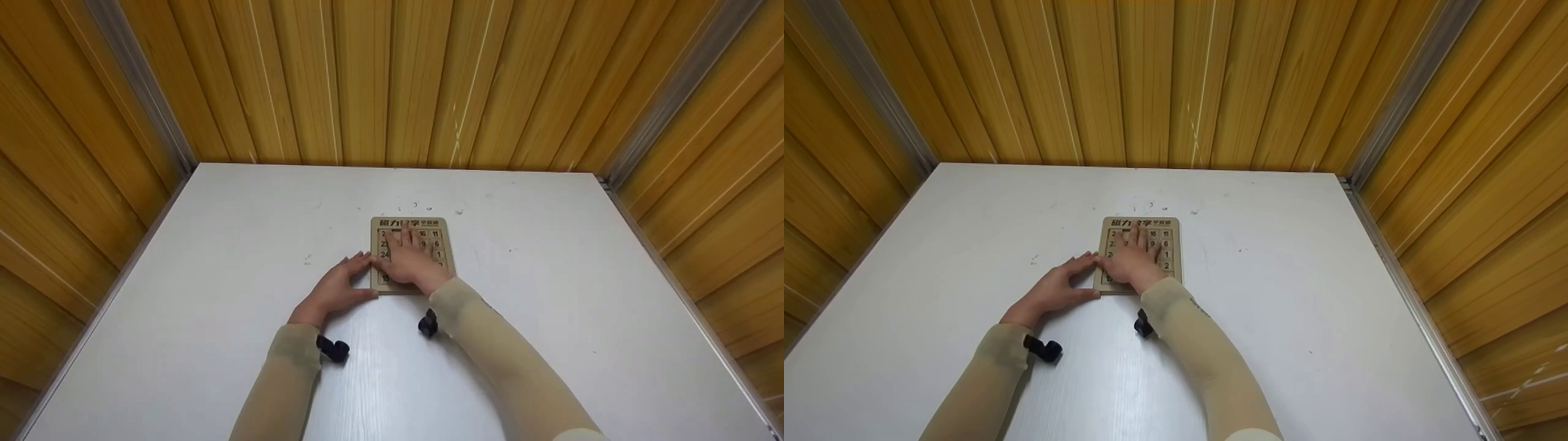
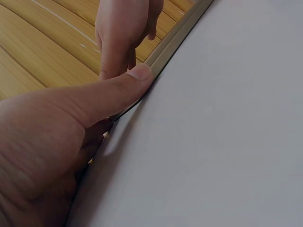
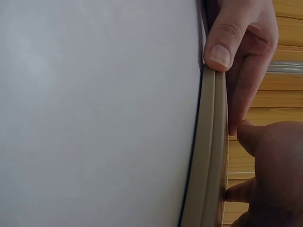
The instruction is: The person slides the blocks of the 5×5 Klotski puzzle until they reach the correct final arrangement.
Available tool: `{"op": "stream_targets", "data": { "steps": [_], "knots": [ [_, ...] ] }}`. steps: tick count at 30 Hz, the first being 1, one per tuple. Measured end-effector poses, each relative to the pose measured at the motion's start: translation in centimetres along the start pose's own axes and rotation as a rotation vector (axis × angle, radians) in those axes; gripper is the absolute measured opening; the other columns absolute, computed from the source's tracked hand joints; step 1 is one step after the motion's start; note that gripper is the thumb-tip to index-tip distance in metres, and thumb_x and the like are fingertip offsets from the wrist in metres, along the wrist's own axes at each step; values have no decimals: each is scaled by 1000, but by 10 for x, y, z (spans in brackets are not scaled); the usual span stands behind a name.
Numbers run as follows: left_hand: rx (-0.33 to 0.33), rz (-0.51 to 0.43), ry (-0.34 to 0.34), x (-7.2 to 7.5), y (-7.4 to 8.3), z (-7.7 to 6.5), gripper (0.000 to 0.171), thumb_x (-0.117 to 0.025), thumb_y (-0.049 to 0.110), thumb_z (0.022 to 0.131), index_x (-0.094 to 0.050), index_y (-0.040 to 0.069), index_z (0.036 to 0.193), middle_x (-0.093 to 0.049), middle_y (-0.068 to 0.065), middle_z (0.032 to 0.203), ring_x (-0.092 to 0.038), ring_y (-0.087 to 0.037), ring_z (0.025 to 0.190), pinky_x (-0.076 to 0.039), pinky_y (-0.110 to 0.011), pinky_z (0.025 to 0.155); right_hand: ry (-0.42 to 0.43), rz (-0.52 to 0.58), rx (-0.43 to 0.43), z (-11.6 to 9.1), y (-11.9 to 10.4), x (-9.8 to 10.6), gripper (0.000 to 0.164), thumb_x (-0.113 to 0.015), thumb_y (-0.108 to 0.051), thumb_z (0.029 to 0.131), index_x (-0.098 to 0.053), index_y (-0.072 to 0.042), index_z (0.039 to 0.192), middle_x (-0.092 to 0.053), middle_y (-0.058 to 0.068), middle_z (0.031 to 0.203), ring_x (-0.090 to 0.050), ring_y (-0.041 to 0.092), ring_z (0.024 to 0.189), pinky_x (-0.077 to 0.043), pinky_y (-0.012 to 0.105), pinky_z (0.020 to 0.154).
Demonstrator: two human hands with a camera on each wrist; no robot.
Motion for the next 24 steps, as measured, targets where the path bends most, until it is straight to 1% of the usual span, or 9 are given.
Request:
{"op": "stream_targets", "data": {
  "steps": [6, 13, 18, 24],
  "knots": [
    [-11, 12, 5, -1, 1, 0, 78, -84, 30, 86, -49, 12, 153, -37, -7, 167, -24, -39, 158, -22, -51, 132, 9, -14, 11, 0, 0, 0, 87, -38, -72, 100, -14, -21, 167, 12, 18, 173, 7, 41, 161, 1, 75, 124],
    [13, 6, -4, -1, 1, -1, 80, -85, 31, 85, -47, 17, 155, -36, -5, 167, -23, -39, 159, -22, -53, 131, 14, 22, 19, 0, 9, 1, 87, -40, -71, 100, -16, -21, 167, 11, 19, 173, 7, 43, 160, 3, 72, 126],
    [30, -2, -3, 0, 1, 0, 83, -85, 32, 84, -45, 19, 156, -35, -3, 168, -23, -38, 159, -21, -53, 132, 33, 26, -11, -3, 22, 7, 85, -42, -66, 102, -17, -18, 166, 10, 20, 173, 6, 43, 161, 1, 72, 126],
    [42, -7, 7, -1, 2, 1, 83, -86, 31, 83, -46, 18, 155, -37, -3, 167, -23, -36, 159, -21, -52, 132, 51, 29, -60, -4, 36, 12, 86, -44, -67, 101, -17, -17, 167, 9, 20, 173, 6, 43, 161, 1, 74, 125]
  ]
}}
Point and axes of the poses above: each hand's wrist, its own z-axis towards the middle knuckle, its own x-axis out of the back of the hand, y = z × x, the point moved 1 cm from there along z, towards the middle knuckle
